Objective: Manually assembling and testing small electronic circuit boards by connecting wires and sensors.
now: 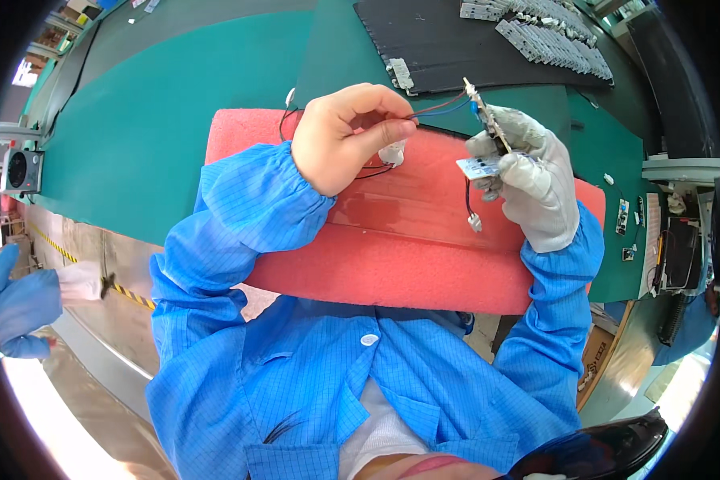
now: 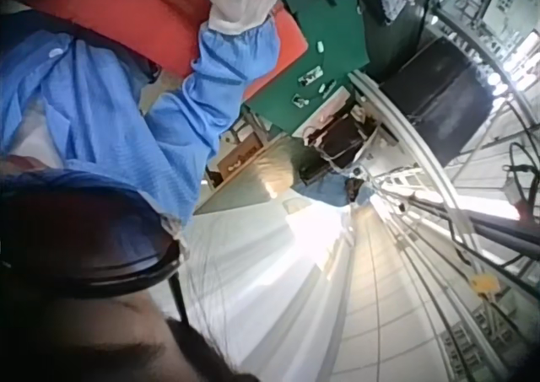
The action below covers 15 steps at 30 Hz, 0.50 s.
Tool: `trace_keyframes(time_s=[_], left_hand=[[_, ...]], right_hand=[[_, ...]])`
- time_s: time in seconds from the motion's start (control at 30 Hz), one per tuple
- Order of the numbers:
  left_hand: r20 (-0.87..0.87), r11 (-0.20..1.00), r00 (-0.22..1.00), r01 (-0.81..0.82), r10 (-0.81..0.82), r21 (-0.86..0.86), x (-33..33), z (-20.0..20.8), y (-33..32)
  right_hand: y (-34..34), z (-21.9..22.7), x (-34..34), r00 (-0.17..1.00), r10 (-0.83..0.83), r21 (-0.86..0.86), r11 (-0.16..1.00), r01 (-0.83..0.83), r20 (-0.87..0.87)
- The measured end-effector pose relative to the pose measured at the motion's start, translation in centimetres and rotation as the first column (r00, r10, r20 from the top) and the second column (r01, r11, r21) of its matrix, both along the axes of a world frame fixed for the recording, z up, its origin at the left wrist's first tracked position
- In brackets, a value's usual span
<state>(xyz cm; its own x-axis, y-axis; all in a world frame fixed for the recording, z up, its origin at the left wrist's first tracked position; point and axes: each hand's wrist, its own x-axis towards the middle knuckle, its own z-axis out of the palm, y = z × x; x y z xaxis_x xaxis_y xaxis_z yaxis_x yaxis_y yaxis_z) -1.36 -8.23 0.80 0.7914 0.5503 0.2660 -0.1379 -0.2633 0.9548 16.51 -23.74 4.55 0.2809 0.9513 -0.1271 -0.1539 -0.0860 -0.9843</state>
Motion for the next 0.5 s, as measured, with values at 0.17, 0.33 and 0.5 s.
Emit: trace_keyframes(time_s=[0.17, 0.33, 0.5], left_hand=[[-0.009, 0.999, 1.000, -0.004, 0.005, 0.047, -0.4, 0.1, -0.2], [0.011, 0.971, 0.999, -0.037, 0.035, 0.238, -1.0, -0.4, -0.3], [0.029, 0.994, 0.999, -0.026, 0.023, 0.102, -1.2, -0.6, -0.5]], right_hand=[[-0.6, -0.5, 1.0, 0.949, -0.140, 0.132, 0.986, 0.107, 0.282], [-0.5, 0.0, 0.0, 0.957, -0.164, 0.214, 0.970, 0.113, 0.239], [-0.5, 0.3, -0.5, 0.954, -0.147, 0.179, 0.979, 0.102, 0.260]])
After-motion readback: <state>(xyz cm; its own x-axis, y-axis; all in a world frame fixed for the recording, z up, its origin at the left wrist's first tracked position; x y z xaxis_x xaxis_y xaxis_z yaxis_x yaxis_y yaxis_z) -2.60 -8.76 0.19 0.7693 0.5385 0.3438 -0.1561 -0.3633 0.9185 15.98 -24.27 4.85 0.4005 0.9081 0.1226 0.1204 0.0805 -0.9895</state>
